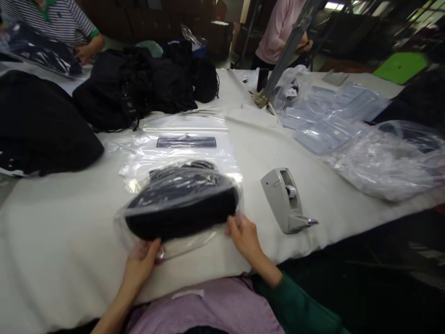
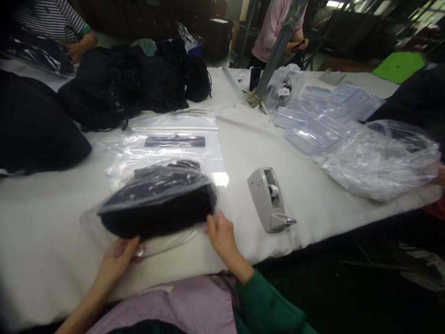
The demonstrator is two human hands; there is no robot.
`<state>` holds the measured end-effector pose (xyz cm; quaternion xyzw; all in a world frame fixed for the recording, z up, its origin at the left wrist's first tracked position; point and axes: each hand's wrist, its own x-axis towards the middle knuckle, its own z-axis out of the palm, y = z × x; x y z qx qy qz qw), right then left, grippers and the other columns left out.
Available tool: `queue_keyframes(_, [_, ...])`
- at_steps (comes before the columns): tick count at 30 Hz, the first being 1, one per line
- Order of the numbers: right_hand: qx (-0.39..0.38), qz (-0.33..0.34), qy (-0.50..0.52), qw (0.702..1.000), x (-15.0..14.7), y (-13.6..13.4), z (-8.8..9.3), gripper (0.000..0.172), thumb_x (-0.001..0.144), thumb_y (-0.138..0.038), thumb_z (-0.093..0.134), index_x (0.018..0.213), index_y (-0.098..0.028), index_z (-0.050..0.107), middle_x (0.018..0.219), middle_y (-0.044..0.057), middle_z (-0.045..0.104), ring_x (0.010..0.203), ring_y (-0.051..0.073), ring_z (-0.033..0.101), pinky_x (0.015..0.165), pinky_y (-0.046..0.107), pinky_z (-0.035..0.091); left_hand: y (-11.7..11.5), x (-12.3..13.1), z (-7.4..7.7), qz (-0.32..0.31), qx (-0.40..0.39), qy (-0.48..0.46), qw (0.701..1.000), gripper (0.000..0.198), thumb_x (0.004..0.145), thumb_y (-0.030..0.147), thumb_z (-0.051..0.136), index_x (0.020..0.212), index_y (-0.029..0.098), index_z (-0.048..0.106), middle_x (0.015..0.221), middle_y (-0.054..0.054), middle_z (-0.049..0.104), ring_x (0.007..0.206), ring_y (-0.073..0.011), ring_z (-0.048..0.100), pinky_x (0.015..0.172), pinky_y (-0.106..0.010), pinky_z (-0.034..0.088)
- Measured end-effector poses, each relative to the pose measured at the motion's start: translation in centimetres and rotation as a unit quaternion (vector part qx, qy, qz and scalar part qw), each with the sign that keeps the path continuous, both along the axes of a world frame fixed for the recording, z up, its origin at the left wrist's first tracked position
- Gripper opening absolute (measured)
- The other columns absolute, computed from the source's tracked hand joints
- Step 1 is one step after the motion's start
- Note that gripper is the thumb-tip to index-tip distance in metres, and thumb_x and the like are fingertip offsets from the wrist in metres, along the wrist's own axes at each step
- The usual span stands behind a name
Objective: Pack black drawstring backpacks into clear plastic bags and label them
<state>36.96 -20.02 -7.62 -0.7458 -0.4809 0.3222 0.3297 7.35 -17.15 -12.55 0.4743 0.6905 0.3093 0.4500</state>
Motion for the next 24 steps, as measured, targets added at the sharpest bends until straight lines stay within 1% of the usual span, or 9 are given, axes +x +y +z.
queue_keyframes(2, [0.007,0.016,-0.007,1.000,0.7,1.7,0.3,0.045,0.093,-0.047,0.033,0.078,-0.015,0.062,0.057,0.000,0.064,0.060,0.016,0.066,0.064,0.025,0.049,3.0,-0.7,0.8,0.029,0.005,-0.016,0.999,0.041,0.077,0.057,0.062,0.072,0.018,0.054,0.051,0.003,0.058,0.045,-0.0142,0.055,0.045,-0.023,0.046])
queue_keyframes(5, [0.000,0.034,-0.024,0.999,2.1,0.0,-0.3,0.044,0.088,-0.050,0.044,0.059,-0.019,0.056,0.044,-0.001,0.056,0.045,0.016,0.057,0.049,0.024,0.044,4.0,-3.2,2.2,0.042,0.036,0.050,0.997,0.040,0.077,0.059,0.060,0.083,0.019,0.056,0.042,0.008,0.050,0.038,-0.0133,0.050,0.041,-0.021,0.039])
queue_keyframes(7, [-0.004,0.022,-0.043,0.999,2.6,-2.5,-1.0,0.045,0.086,-0.052,0.046,0.059,-0.019,0.059,0.046,0.000,0.058,0.045,0.017,0.056,0.047,0.025,0.042,2.5,-4.7,2.4,0.008,0.046,0.109,0.993,0.042,0.077,0.060,0.059,0.089,0.020,0.060,0.045,0.006,0.056,0.042,-0.0156,0.056,0.045,-0.023,0.044])
queue_keyframes(9, [0.010,-0.013,-0.058,0.998,2.9,-4.7,-1.3,0.044,0.087,-0.054,0.046,0.078,-0.017,0.068,0.055,0.001,0.064,0.052,0.019,0.060,0.052,0.026,0.046,0.0,-5.6,2.1,-0.009,0.060,0.151,0.987,0.043,0.077,0.060,0.056,0.091,0.020,0.064,0.054,0.003,0.065,0.051,-0.0184,0.064,0.052,-0.025,0.049])
queue_keyframes(12, [0.049,-0.091,-0.074,0.992,3.4,-6.2,-0.4,0.048,0.085,-0.056,0.050,0.100,-0.015,0.070,0.066,0.004,0.069,0.059,0.021,0.065,0.059,0.028,0.050,-3.6,-6.6,1.1,0.024,0.067,0.171,0.983,0.046,0.077,0.060,0.054,0.094,0.021,0.069,0.061,0.001,0.071,0.058,-0.0214,0.069,0.055,-0.027,0.053])
queue_keyframes(15, [0.075,-0.178,-0.066,0.979,4.8,-6.7,1.4,0.051,0.079,-0.061,0.055,0.094,-0.014,0.072,0.062,0.005,0.068,0.055,0.022,0.065,0.057,0.028,0.052,-6.4,-7.6,-0.3,0.059,0.042,0.156,0.985,0.046,0.074,0.057,0.056,0.097,0.019,0.071,0.069,-0.001,0.074,0.068,-0.0243,0.071,0.061,-0.029,0.056])
queue_keyframes(18, [0.052,-0.204,-0.058,0.976,7.0,-7.6,3.0,0.051,0.073,-0.066,0.058,0.072,-0.017,0.071,0.052,0.005,0.065,0.047,0.022,0.063,0.048,0.029,0.052,-8.0,-8.1,-1.1,0.079,0.031,0.145,0.986,0.051,0.069,0.050,0.059,0.109,0.020,0.069,0.086,-0.002,0.076,0.078,-0.0248,0.072,0.066,-0.029,0.058])
queue_keyframes(21, [0.017,-0.144,-0.079,0.986,7.9,-9.3,4.0,0.054,0.075,-0.068,0.057,0.048,-0.022,0.062,0.042,0.005,0.058,0.035,0.021,0.056,0.035,0.030,0.046,-8.3,-7.0,0.1,0.128,0.093,0.150,0.976,0.065,0.071,0.052,0.059,0.129,0.023,0.057,0.091,-0.001,0.072,0.072,-0.0212,0.070,0.060,-0.026,0.057])
queue_keyframes(24, [0.061,0.041,-0.031,0.997,5.9,-9.8,4.2,0.050,0.089,-0.056,0.050,0.053,-0.025,0.066,0.043,0.004,0.060,0.034,0.021,0.057,0.035,0.029,0.049,-7.2,-4.4,3.1,0.156,0.214,0.210,0.941,0.069,0.074,0.058,0.060,0.133,0.024,0.052,0.100,-0.005,0.066,0.079,-0.0221,0.066,0.056,-0.026,0.054])
